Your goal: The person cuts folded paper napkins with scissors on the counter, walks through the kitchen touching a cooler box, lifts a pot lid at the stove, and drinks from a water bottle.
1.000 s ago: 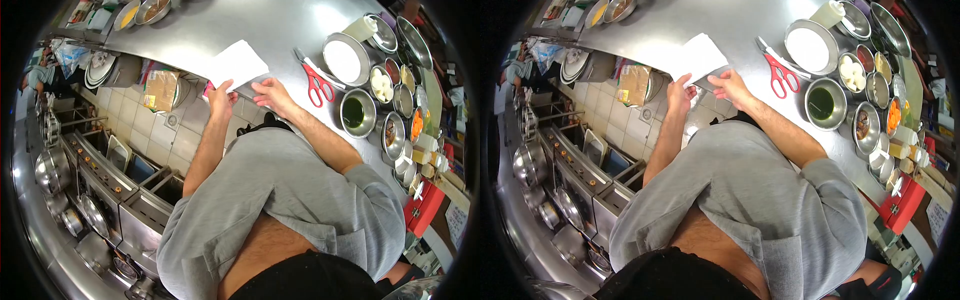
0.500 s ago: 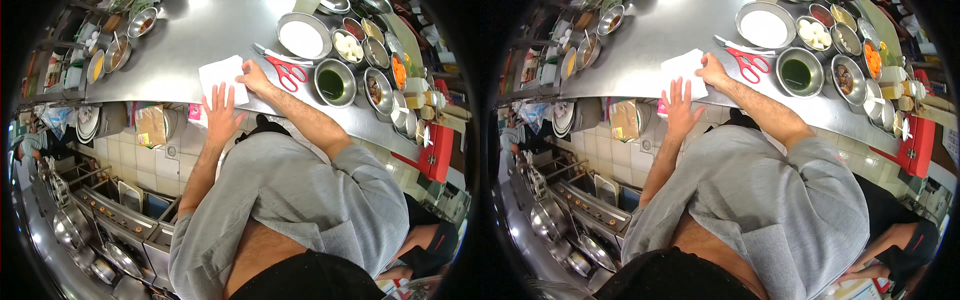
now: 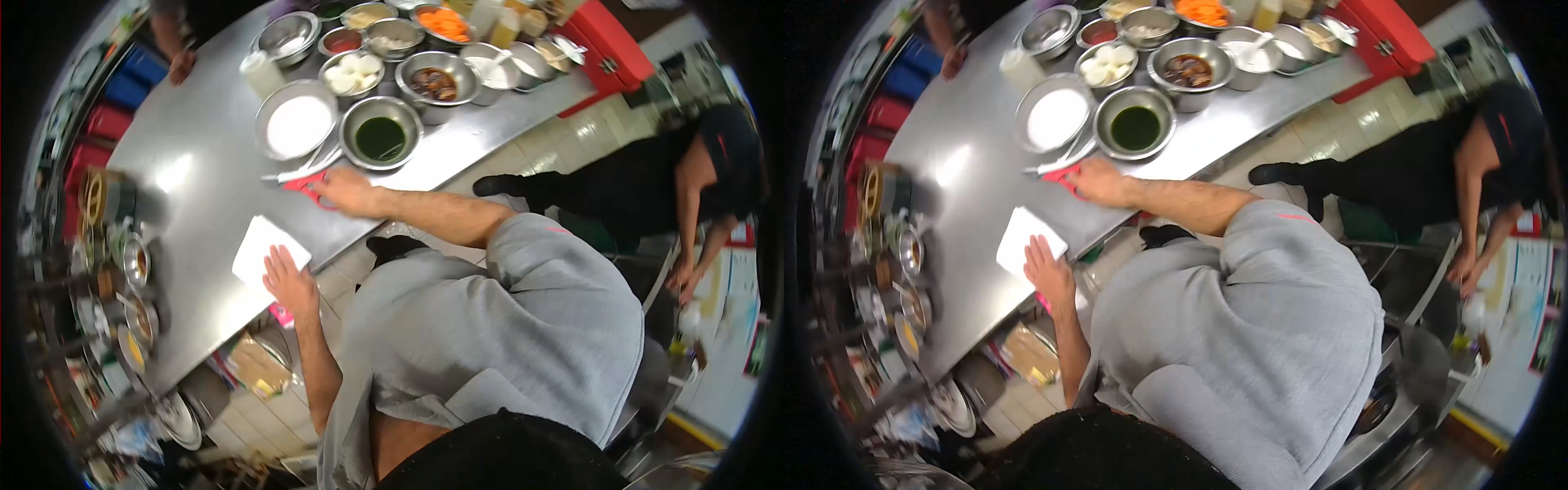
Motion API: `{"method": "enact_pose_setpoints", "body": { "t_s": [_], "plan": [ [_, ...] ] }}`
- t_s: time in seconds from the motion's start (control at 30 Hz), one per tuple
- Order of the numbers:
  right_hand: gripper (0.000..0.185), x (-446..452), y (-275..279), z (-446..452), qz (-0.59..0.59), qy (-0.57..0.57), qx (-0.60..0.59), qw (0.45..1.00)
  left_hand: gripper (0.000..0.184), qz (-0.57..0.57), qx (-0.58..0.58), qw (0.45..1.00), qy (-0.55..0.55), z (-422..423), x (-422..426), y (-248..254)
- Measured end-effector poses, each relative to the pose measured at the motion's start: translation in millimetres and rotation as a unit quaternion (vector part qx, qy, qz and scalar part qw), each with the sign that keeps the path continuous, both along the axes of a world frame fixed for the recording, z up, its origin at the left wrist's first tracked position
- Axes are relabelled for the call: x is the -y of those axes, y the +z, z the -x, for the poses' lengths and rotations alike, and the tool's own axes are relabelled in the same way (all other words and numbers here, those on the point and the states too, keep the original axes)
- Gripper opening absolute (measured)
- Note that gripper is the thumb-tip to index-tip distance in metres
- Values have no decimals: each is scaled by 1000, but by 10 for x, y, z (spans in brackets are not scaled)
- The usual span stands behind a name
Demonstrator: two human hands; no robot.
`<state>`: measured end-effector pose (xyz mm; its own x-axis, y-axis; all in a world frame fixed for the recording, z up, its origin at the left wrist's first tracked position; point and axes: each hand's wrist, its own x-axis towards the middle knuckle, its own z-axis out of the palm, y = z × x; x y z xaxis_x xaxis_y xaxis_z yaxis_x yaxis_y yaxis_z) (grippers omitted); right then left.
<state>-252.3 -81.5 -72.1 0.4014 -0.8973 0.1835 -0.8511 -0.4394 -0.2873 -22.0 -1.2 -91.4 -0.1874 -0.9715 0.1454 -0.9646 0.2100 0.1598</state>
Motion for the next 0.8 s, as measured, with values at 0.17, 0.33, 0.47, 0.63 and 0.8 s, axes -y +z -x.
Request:
{"method": "enact_pose_setpoints", "body": {
  "t_s": [0.17,0.33,0.47,0.63,0.8],
  "plan": [
    [35,38,212,31,-217,-4,122,968,61,50,-22,998,11,4,168,-191],
    [35,-31,403,-123,-357,-36,432,827,58,51,-32,998,33,-14,239,-124],
    [68,-42,327,-149,-439,-39,383,812,58,83,-51,995,33,10,159,-51],
    [65,-73,405,-293,-479,-98,403,774,57,76,-37,996,33,0,179,-7],
    [63,-7,377,-280,-554,-100,340,753,59,57,-32,998,23,5,204,22]
  ]
}}
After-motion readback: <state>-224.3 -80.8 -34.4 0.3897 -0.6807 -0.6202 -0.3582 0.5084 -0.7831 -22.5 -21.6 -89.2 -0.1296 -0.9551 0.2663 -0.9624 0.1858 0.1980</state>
